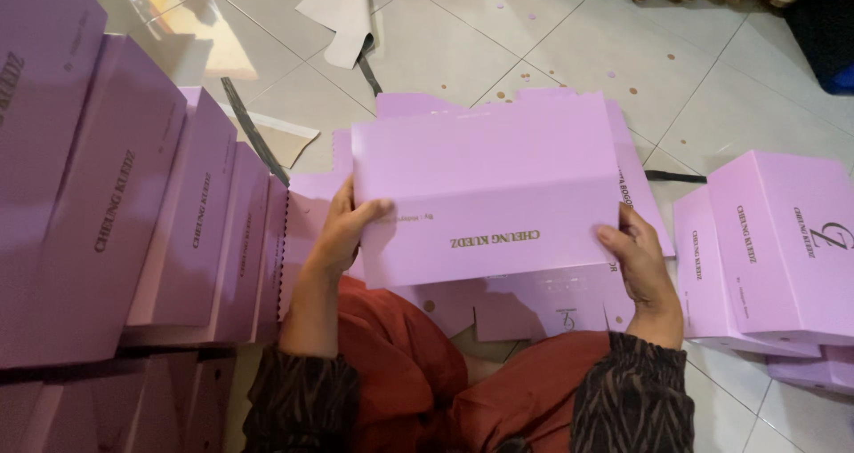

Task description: The person sits on the floor and folds flat die-cut cardboard blanks into pink shoe boxes, pressing the tabs and corners to form each box by hand. Finished boxes are placed onto a growing stack beside them, and a new flat blank is picked up to repeat the process.

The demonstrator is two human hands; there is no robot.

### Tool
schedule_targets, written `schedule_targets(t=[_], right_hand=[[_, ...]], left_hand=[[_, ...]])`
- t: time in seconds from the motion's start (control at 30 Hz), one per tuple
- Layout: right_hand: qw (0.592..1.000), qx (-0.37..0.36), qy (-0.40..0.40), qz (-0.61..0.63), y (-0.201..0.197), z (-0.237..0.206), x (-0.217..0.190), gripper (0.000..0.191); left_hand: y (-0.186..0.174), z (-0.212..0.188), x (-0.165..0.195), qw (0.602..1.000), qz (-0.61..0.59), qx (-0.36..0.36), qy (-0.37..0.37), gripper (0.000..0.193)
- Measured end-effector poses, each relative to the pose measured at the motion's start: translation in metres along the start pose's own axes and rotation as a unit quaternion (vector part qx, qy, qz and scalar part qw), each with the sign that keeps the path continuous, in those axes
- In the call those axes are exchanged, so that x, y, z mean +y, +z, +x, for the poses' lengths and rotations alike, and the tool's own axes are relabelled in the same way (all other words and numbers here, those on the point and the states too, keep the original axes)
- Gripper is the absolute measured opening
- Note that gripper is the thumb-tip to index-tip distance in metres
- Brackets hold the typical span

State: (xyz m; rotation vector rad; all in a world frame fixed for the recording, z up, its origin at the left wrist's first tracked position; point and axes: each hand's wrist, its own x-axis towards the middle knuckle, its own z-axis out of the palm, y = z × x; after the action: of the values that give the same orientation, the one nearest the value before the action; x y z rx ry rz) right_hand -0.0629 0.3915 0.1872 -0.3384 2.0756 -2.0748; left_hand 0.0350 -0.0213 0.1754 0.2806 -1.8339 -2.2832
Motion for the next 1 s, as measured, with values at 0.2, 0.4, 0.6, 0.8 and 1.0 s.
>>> schedule_targets(t=[0.2, 0.4, 0.6, 0.8, 1.0], right_hand=[[0.999, 0.015, 0.047, -0.012, 0.027, 0.002, 0.0, 0.061], [0.999, 0.03, -0.041, 0.009, 0.039, 0.008, 0.006, 0.047], [0.993, 0.056, -0.028, 0.096, 0.028, 0.015, 0.024, 0.015], [0.995, 0.077, -0.061, 0.026, 0.034, 0.013, 0.02, 0.016], [0.998, 0.058, 0.012, 0.017, 0.048, 0.013, 0.011, 0.038]], left_hand=[[0.028, -0.018, 0.046, 0.976, 0.167, 0.138, -0.01, 0.059], [0.028, -0.018, 0.052, 0.915, 0.377, 0.122, 0.081, 0.062], [0.028, -0.018, 0.044, 0.854, 0.501, 0.073, 0.122, 0.047], [0.028, -0.011, 0.041, 0.819, 0.547, 0.079, 0.157, 0.047], [0.028, -0.009, 0.042, 0.832, 0.545, 0.058, 0.087, 0.055]])
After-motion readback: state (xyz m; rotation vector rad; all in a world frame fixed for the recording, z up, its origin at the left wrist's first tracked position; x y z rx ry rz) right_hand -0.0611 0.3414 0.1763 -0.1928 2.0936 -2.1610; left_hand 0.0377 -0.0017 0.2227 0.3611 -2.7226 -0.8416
